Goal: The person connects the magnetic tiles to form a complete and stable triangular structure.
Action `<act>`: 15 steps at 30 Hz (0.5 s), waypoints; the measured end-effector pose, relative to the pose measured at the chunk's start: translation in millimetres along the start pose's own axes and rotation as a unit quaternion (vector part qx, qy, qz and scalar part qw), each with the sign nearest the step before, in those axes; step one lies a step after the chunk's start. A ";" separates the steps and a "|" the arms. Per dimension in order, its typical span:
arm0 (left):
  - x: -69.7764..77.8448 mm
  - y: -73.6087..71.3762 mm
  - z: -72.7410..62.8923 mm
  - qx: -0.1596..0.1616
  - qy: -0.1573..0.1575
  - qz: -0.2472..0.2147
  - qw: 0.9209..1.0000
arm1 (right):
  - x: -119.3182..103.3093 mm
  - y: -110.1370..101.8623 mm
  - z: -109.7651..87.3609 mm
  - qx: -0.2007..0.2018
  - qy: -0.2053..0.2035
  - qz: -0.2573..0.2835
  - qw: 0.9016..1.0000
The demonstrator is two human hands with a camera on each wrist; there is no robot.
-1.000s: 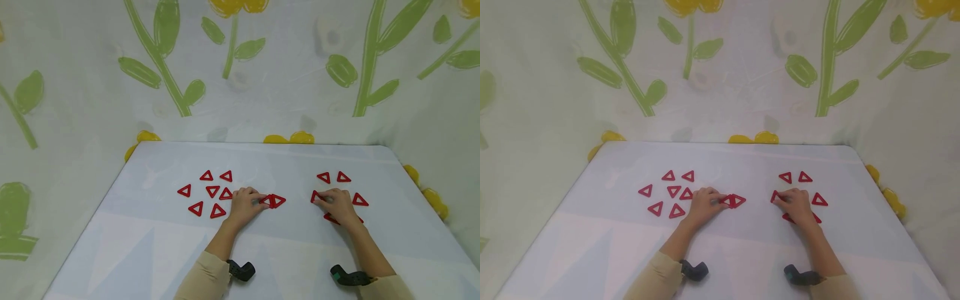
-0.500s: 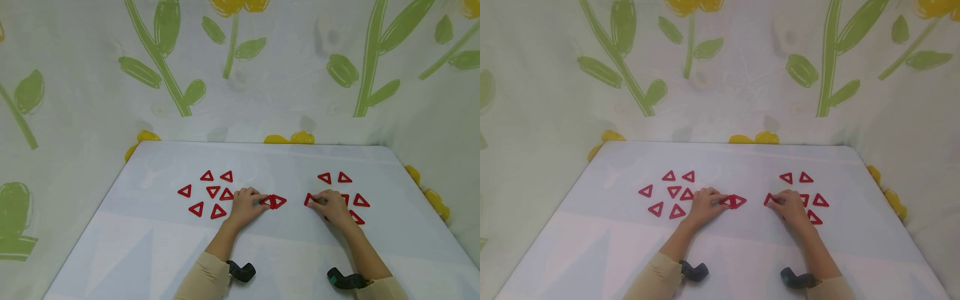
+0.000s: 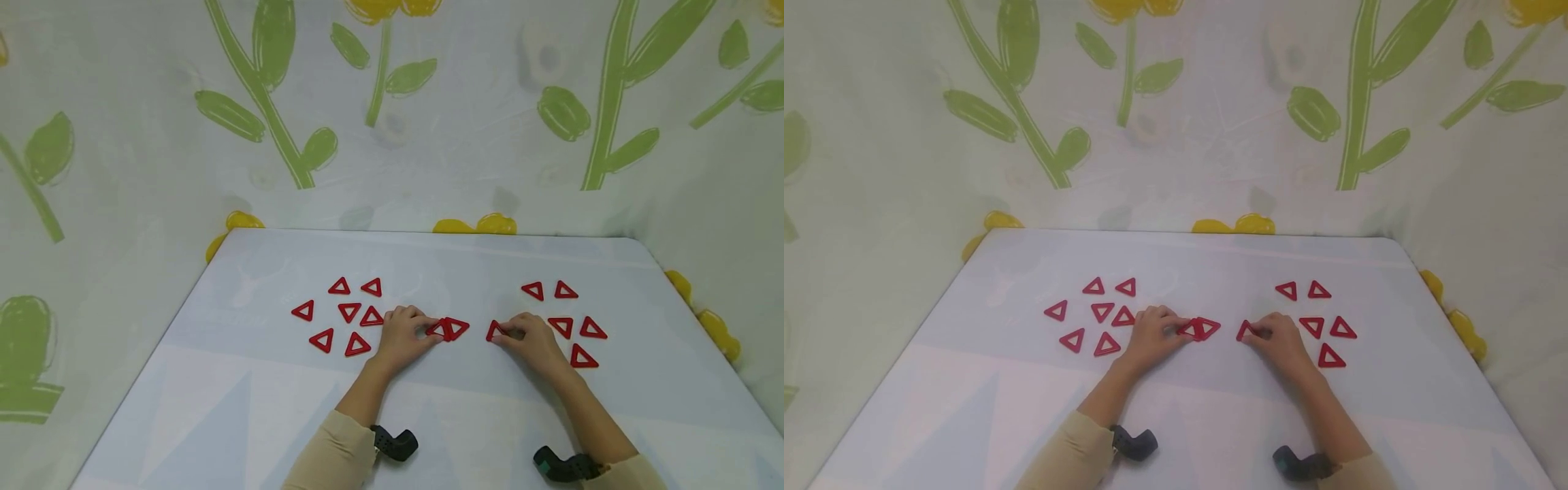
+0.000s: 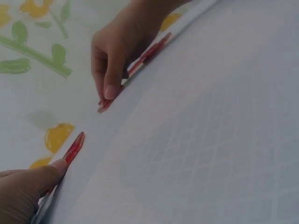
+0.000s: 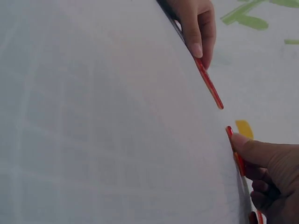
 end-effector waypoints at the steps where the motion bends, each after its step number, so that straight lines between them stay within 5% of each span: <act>1: 0.2 -0.1 -0.1 -0.001 0.000 0.000 1.000 | -0.8 0.6 -0.7 -0.003 0.001 0.005 1.000; 15: 0.5 1.8 -1.4 0.005 -0.003 -0.001 1.000 | -6.8 15.9 -6.2 -0.017 0.016 0.032 0.999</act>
Point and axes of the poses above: each hand's wrist, its own z-axis towards the middle knuckle, its own y-axis out of the palm, x = y × z, the point moved 1 cm from there along z, towards the middle knuckle, and after that the axes turned 8 degrees about -x, right-handed, at the moved point
